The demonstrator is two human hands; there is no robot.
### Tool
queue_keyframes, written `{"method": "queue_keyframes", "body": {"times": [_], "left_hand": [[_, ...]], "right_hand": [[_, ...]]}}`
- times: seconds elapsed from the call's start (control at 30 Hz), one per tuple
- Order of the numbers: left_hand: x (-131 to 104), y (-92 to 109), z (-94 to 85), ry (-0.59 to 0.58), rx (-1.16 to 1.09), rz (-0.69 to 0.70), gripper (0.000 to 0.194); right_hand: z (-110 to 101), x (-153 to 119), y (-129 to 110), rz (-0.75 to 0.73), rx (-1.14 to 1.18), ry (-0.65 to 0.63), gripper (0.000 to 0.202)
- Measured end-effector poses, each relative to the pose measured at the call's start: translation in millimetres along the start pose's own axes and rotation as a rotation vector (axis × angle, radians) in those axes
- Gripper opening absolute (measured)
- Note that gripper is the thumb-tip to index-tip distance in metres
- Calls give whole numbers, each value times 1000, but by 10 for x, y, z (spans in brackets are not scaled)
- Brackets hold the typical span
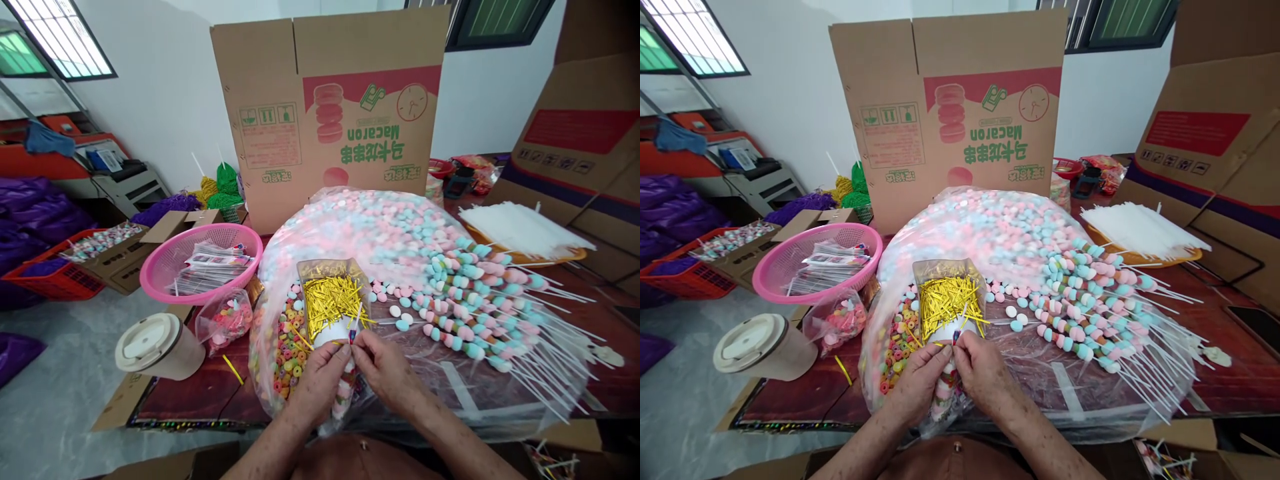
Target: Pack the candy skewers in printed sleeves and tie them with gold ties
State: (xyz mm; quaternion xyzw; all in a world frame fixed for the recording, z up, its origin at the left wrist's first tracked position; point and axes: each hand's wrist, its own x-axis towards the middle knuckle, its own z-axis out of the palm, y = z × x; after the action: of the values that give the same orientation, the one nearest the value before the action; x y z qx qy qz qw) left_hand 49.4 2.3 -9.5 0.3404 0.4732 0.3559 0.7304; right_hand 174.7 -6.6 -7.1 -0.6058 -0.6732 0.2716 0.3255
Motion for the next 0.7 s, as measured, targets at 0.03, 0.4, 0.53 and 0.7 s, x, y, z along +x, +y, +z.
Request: {"method": "queue_keyframes", "body": {"times": [0.03, 0.4, 0.53, 0.7], "left_hand": [[-1, 2, -13, 23, 26, -4, 32], [43, 125, -243, -548, -306, -327, 32], [27, 114, -191, -444, -408, -265, 47], [18, 131, -140, -226, -384, -174, 30]], "right_hand": [[12, -8, 8, 10, 5, 16, 19], [-405, -93, -172, -410, 300, -361, 19], [-320, -57, -152, -231, 324, -306, 27], [-86, -128, -80, -81, 224, -74, 25]]}}
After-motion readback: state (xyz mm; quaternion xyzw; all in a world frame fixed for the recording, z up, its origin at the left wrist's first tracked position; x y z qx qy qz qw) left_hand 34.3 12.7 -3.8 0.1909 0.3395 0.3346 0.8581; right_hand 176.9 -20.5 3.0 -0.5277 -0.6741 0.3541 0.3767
